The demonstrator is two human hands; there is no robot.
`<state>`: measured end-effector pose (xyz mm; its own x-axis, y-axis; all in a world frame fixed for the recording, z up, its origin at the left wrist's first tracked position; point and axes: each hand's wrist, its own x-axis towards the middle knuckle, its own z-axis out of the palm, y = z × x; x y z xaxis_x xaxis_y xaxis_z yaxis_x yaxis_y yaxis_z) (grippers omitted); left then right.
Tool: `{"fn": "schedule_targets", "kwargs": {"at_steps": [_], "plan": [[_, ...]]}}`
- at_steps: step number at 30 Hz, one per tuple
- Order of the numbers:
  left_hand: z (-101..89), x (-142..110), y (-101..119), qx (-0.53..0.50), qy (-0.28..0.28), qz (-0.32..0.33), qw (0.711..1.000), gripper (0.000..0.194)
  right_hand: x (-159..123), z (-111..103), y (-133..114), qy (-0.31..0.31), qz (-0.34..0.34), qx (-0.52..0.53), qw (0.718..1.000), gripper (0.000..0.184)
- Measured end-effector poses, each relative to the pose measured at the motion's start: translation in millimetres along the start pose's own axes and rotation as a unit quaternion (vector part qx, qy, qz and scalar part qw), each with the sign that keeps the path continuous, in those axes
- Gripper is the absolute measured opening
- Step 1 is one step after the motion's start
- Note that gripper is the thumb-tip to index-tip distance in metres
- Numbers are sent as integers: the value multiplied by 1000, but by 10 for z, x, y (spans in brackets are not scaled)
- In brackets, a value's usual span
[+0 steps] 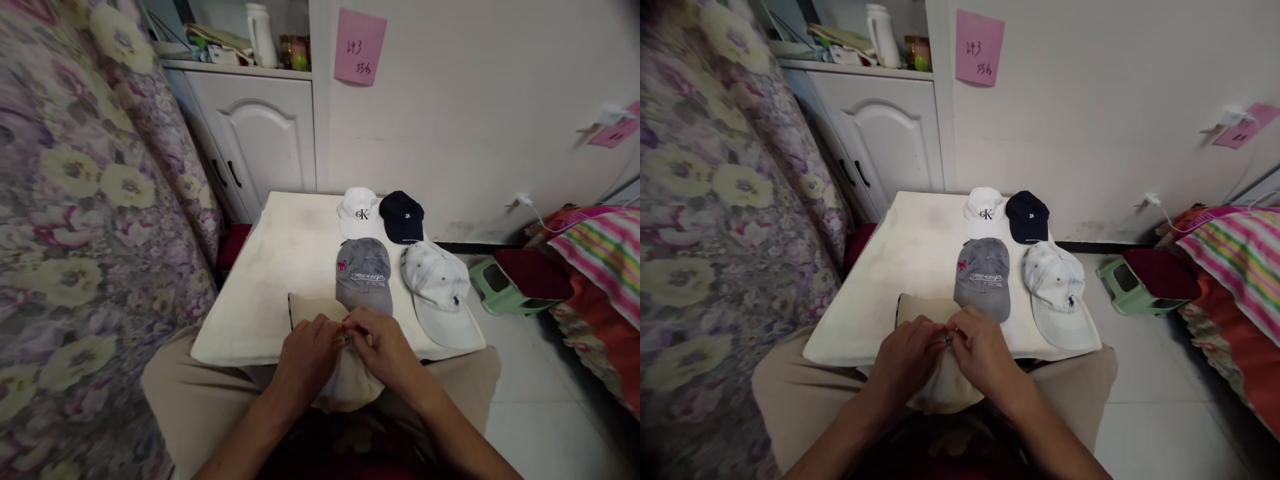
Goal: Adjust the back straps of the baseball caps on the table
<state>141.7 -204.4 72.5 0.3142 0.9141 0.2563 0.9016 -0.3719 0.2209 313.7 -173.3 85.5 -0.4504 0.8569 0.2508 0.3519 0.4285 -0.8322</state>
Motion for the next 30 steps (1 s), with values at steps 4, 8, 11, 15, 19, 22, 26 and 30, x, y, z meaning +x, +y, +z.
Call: {"fn": "schedule_targets", "kwargs": {"at_steps": [4, 8, 11, 15, 19, 22, 26, 30], "plan": [[10, -14, -23, -28, 37, 32, 998, 7, 33, -16, 82, -37, 70, 121, 990, 9], [2, -22, -49, -67, 85, 65, 992, 10, 87, -22, 183, -95, 121, 223, 963, 4], [-6, -29, -66, -83, 102, 77, 988, 14, 121, 9, 210, -105, 136, 291, 941, 10], [-21, -36, -89, -93, 105, 86, 986, 16, 130, 7, 171, -95, 145, 325, 930, 13], [-32, -45, -106, -111, 100, 78, 986, 16, 120, -68, 153, -117, 153, 328, 925, 11], [-32, -51, -109, -116, 93, 71, 986, 17, 125, -96, 171, -118, 155, 338, 921, 14], [-32, -62, -105, -123, 87, 68, 986, 17, 136, -70, 180, -117, 164, 334, 921, 14], [-40, -71, -105, -116, 76, 65, 988, 15, 135, -33, 172, -110, 159, 314, 930, 12]]}}
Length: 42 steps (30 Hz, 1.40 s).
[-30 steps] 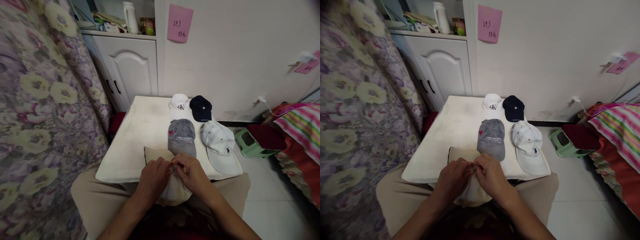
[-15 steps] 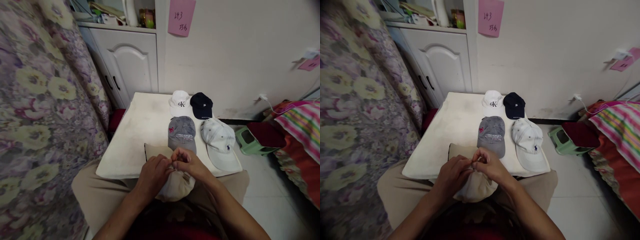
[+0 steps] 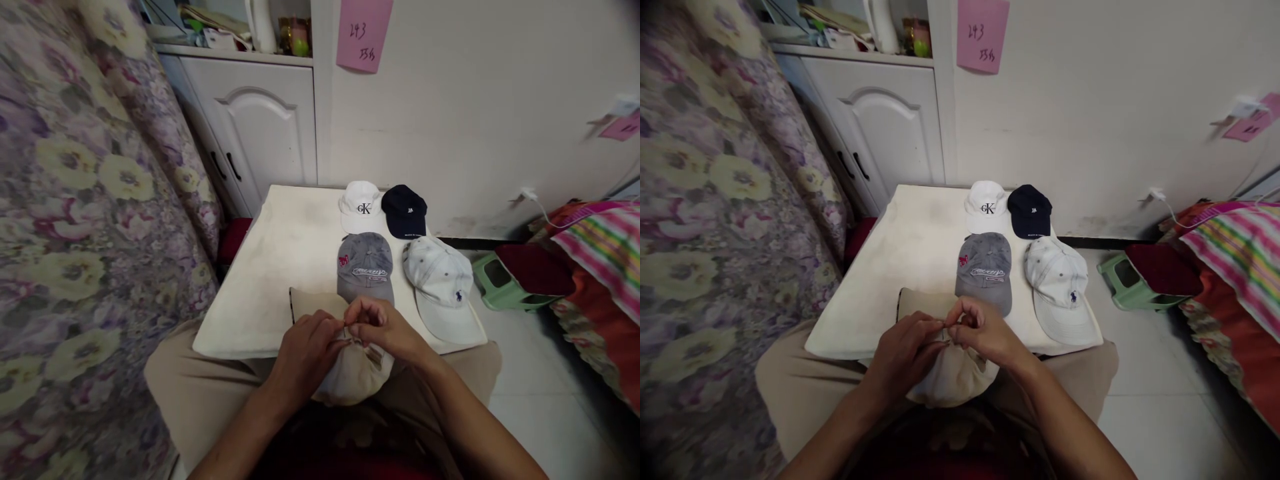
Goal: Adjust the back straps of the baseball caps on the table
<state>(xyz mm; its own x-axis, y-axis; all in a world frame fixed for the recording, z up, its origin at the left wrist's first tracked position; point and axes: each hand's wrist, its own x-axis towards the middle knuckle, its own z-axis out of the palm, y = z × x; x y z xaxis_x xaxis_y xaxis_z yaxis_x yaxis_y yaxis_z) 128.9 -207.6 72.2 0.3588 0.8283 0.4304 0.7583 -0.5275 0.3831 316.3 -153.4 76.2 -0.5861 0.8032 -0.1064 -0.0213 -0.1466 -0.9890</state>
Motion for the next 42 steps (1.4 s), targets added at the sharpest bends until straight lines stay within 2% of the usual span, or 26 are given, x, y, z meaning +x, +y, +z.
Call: {"fn": "schedule_targets", "kwargs": {"at_steps": [7, 10, 13, 16, 19, 24, 32, 37, 42], "plan": [[-16, -1, -24, -19, 6, -11, 1000, 19, -50, -6, -56, -5, -10, -33, 999, 16], [-55, 5, -42, -45, -6, -17, 999, 19, -46, -34, -127, -47, -5, 1, 999, 16], [-152, 24, -60, -57, -18, -19, 998, 23, -26, -36, -174, -79, 5, 44, 996, 24], [-270, 41, -73, -75, -39, -11, 996, 26, -29, 13, -168, -69, 3, 82, 994, 29], [-313, 29, -83, -93, -51, -13, 994, 27, -58, 89, -146, -39, 4, 73, 997, 27], [-218, -25, -90, -65, -48, -28, 996, 30, -83, 182, -191, 12, -16, -12, 1000, 16], [-198, 28, -55, 20, -67, -35, 997, 30, -19, 151, -193, 27, -16, -100, 995, 11], [-138, 54, -33, 82, -58, -16, 995, 25, 31, 88, -145, 15, 0, -114, 993, 13], [-50, 33, -37, 95, -42, -5, 995, 25, 47, 75, -76, 20, -3, -94, 995, 11]]}}
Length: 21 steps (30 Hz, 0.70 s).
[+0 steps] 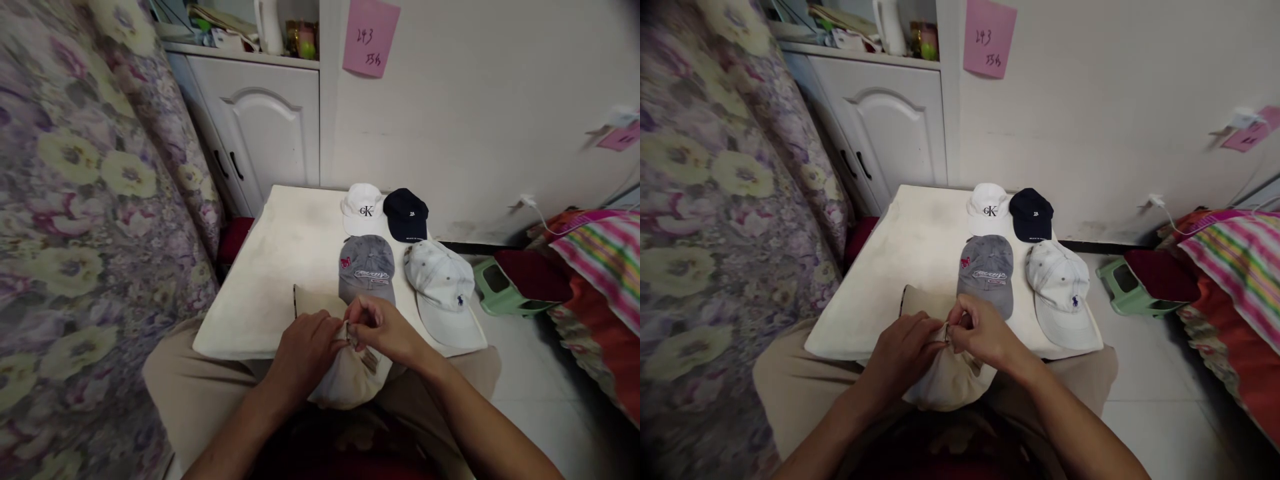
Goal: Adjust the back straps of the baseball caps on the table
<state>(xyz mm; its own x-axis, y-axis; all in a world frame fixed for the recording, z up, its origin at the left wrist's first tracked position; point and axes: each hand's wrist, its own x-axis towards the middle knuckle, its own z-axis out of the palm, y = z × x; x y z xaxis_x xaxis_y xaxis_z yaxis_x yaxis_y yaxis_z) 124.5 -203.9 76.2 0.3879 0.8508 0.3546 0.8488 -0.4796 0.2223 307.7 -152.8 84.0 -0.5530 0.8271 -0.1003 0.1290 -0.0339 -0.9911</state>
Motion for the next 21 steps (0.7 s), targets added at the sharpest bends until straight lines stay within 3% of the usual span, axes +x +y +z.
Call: {"fn": "schedule_targets", "kwargs": {"at_steps": [11, 15, 21], "plan": [[-49, 24, 6, -12, -39, -50, 998, 17, -33, 25, 33, 5, -28, 17, 999, 6], [-78, 44, 6, -10, -55, -62, 996, 12, -30, 39, 1, 19, -29, -18, 999, 10], [-26, 32, 0, 5, -33, -50, 998, 12, -3, 63, 2, 47, -30, -79, 995, 12]]}}
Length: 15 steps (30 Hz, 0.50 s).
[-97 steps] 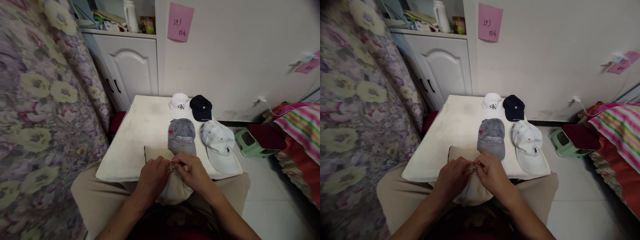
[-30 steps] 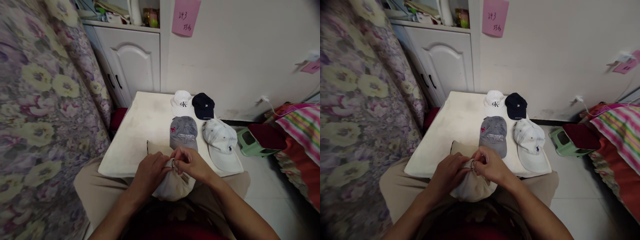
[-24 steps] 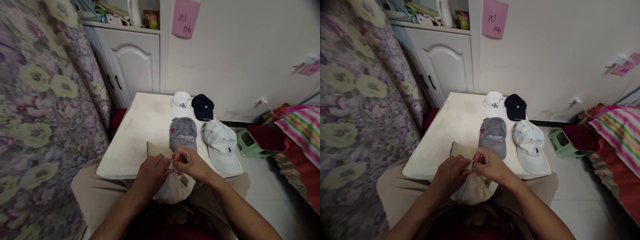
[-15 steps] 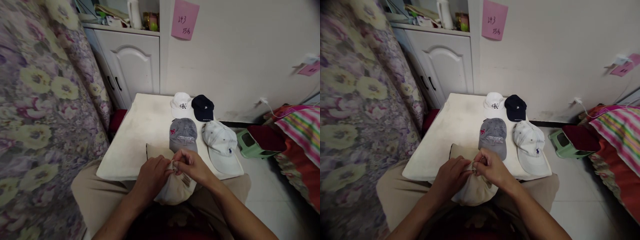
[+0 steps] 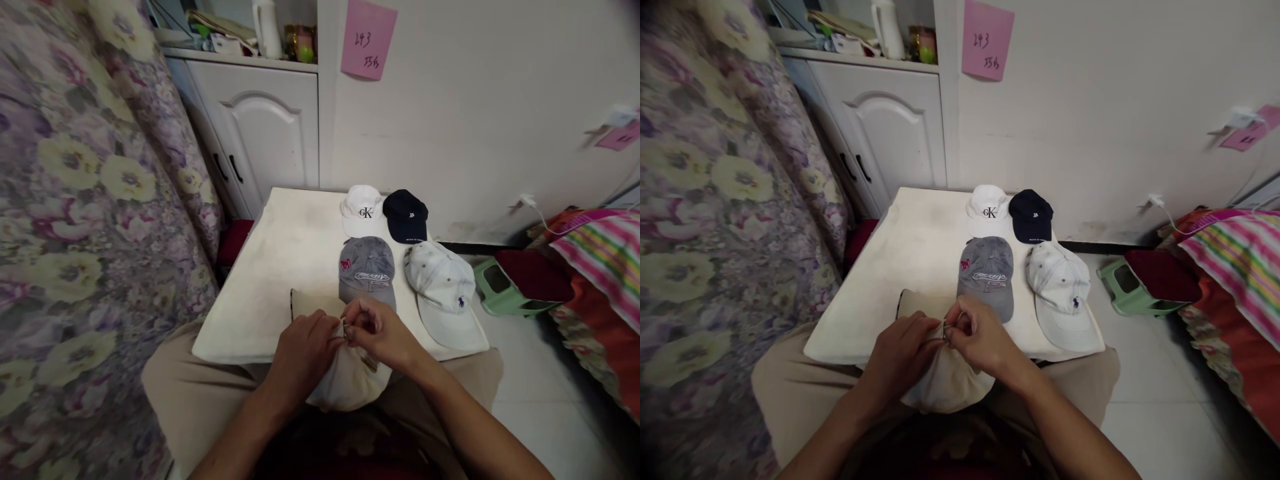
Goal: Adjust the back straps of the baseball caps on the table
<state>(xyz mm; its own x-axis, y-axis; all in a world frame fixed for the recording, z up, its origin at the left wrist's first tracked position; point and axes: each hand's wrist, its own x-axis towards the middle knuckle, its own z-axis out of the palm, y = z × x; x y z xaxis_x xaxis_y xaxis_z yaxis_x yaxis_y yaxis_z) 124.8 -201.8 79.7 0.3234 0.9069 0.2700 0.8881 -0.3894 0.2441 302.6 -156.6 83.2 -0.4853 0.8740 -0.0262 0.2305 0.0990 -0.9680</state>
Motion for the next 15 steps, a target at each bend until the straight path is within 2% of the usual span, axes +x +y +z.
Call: {"fn": "schedule_targets", "kwargs": {"at_steps": [5, 10, 15], "plan": [[34, -5, -11, 15, -1, 1, 1000, 12, 19, 31, 13, 9, 4, 3, 1000, 13], [-12, 9, -30, -10, -27, -19, 999, 20, 35, 2, 30, -35, 29, 79, 996, 11], [-50, 4, -43, -37, -34, -29, 998, 25, 41, -24, 28, -60, 25, 107, 992, 14]]}}
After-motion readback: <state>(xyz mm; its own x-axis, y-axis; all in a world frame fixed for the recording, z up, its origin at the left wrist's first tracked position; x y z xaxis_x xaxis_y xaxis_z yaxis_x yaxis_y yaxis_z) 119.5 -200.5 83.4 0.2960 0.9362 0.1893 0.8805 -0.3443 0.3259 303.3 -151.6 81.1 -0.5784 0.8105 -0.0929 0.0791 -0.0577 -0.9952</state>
